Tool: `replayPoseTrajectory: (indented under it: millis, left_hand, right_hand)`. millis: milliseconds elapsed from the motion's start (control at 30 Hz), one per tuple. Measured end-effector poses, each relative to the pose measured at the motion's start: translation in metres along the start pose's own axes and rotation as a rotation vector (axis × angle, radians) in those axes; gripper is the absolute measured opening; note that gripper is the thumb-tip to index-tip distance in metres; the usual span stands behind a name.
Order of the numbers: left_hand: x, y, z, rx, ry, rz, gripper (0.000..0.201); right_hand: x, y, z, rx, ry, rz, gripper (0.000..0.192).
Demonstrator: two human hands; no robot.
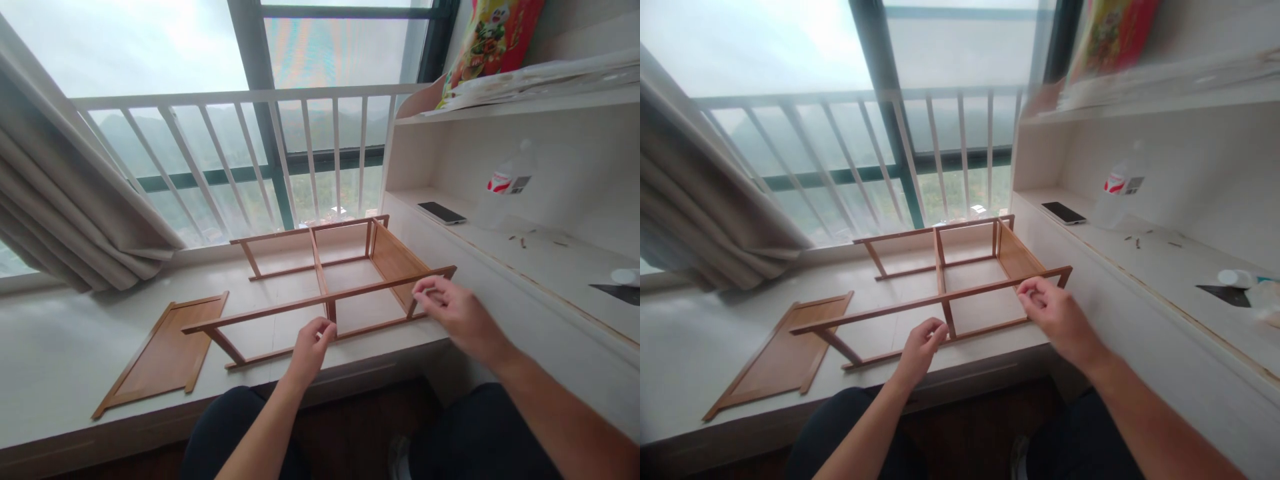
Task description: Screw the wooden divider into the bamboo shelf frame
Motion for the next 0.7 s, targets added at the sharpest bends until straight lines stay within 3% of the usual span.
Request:
replayPoseTrajectory:
  millis: [133, 267, 433, 533, 700]
  left_hand:
    - [-0.011, -0.028, 0.015, -0.039, 0.121, 0.491, 0.041]
    - [-0.028, -0.048, 0.029, -0.051, 0.285, 0.785, 0.052]
    - [-0.051, -0.052, 0.042, 0.006, 0.423, 0.943, 0.048]
    - [-0.062, -0.054, 0.050, 0.040, 0.477, 1.003, 0.042]
    - [-0.075, -0.060, 0.062, 0.000, 0.612, 1.084, 0.034]
  right_hand:
    - [-0.008, -0.100, 0.035, -0.140, 0.045, -0.164, 0.025]
    - [0.007, -0.157, 0.055, -0.149, -0.063, -0.257, 0.026]
    - [0.014, -0.192, 0.079, -0.204, -0.097, -0.243, 0.024]
    - [0.021, -0.200, 0.092, -0.170, -0.112, -0.203, 0.022]
    - [0.031, -0.206, 0.106, -0.124, -0.113, -0.147, 0.018]
Point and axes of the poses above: each hand's wrist, its own z-axis away from the middle knuckle, its own y-axis out of the back of the hand, x = y × z, the point moved 6 cm from there along -z, towards the middle knuckle, and after that the axes turned 11 degrees about z, right-handed, at the moved point
